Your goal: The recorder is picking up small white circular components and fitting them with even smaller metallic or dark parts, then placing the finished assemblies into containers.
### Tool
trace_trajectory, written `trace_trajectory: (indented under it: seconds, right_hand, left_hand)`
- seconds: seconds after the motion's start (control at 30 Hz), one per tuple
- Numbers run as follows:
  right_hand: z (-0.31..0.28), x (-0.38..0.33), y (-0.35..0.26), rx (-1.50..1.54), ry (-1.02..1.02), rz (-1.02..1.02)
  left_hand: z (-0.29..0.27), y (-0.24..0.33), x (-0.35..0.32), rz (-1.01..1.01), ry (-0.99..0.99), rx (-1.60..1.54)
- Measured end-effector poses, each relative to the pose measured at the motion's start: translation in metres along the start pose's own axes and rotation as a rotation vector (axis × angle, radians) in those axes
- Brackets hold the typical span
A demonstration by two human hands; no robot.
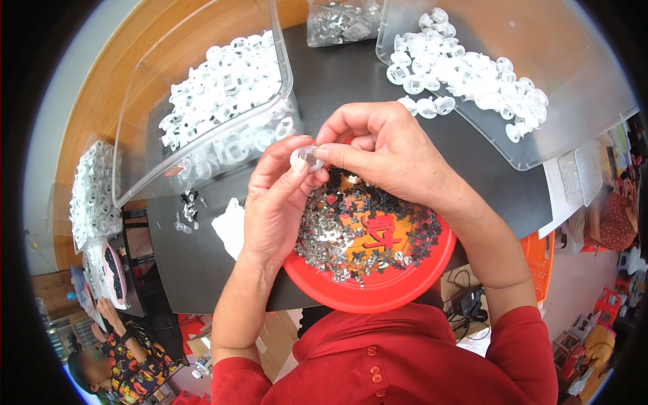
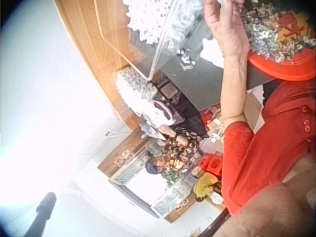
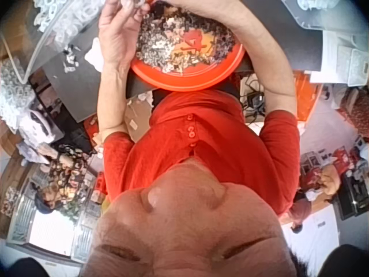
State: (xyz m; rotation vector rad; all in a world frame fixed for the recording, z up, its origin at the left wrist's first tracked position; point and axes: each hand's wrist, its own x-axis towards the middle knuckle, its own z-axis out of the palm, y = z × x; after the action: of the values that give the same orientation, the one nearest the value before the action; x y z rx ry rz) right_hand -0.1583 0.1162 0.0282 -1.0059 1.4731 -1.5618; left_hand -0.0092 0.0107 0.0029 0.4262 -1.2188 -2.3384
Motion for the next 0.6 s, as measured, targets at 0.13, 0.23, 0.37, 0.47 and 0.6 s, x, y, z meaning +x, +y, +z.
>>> trace_trajectory:
  seconds: [0.13,0.23,0.37,0.47,0.6]
  right_hand:
    - [0.0001,0.0007,0.0044,-0.017,0.008,-0.045]
    - [0.0003,0.0005,0.0039,-0.053,0.011,-0.050]
    - [0.0014,-0.0008,-0.0014,-0.100,0.010,-0.023]
    - [0.0017,0.0004,0.0052,-0.065,0.034,-0.074]
    - [0.0019,-0.0002,0.0009,-0.041,0.042,-0.044]
  left_hand:
    - [-0.0017,-0.0005,0.0005,0.004,0.002,0.013]
    - [-0.0027,-0.0007,0.0004,0.006,0.002,0.037]
    - [-0.0033,0.0002,-0.0005,0.003,0.003,0.078]
    - [0.0005,-0.0009,0.0008,0.000,0.014,0.065]
    - [0.0059,0.0006,0.0007,0.002,0.062,0.058]
